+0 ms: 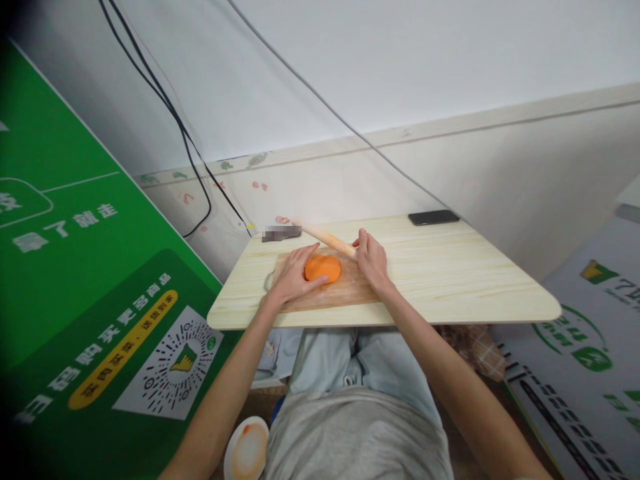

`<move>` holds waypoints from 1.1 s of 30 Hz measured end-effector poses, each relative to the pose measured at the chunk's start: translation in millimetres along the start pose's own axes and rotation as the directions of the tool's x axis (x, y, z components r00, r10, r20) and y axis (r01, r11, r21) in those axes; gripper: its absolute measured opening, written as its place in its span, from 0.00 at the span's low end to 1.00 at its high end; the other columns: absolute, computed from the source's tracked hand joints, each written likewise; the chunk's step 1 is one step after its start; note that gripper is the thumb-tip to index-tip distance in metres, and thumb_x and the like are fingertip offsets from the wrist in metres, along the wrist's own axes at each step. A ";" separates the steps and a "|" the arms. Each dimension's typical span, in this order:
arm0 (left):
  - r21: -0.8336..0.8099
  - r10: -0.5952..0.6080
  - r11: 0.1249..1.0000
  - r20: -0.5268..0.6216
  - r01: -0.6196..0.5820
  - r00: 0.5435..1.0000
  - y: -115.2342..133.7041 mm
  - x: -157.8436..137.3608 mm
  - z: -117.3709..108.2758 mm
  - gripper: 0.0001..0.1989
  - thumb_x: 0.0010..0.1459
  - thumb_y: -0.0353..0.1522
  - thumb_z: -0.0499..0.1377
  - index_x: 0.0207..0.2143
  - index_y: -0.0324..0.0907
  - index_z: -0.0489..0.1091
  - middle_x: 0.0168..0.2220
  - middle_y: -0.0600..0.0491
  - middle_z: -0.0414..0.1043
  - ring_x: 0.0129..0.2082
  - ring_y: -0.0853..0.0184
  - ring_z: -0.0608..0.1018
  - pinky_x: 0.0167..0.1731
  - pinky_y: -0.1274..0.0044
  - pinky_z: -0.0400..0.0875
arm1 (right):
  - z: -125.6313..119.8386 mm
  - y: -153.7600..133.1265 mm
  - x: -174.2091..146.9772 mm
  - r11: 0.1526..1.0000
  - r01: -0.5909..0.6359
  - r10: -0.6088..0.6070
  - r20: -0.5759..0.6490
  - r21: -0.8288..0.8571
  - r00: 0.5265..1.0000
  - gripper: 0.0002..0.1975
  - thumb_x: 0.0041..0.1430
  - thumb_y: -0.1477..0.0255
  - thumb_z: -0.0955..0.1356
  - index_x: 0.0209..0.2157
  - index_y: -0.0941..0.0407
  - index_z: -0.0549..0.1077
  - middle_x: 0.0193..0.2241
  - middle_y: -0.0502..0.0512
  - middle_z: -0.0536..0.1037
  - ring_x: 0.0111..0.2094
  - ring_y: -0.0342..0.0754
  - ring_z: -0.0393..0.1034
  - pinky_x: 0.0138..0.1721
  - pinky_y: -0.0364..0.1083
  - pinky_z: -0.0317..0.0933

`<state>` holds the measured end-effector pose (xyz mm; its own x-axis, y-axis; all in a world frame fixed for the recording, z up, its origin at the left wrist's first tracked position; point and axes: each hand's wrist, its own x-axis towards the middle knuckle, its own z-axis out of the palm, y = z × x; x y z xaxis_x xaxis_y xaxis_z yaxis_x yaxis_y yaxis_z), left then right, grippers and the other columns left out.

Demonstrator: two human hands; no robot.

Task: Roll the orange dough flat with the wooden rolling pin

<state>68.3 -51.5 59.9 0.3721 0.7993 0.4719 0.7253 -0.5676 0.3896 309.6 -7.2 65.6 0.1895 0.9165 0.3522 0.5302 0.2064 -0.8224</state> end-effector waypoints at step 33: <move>0.013 -0.122 0.992 0.107 0.122 0.987 1.5 1.8 1.9 0.40 0.62 0.49 0.66 0.71 0.43 0.63 0.69 0.42 0.69 0.71 0.47 0.68 0.74 0.53 0.57 | 1.8 2.1 0.3 0.999 0.019 -0.018 -0.019 0.049 1.000 0.43 0.70 0.34 0.49 0.30 0.52 0.75 0.24 0.60 0.79 0.33 0.59 0.77 0.35 0.51 0.65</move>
<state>71.2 -50.5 59.8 0.3402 0.8791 0.3337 0.7727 -0.4636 0.4336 309.3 -5.9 63.1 0.1958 0.9057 0.3759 0.4923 0.2408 -0.8365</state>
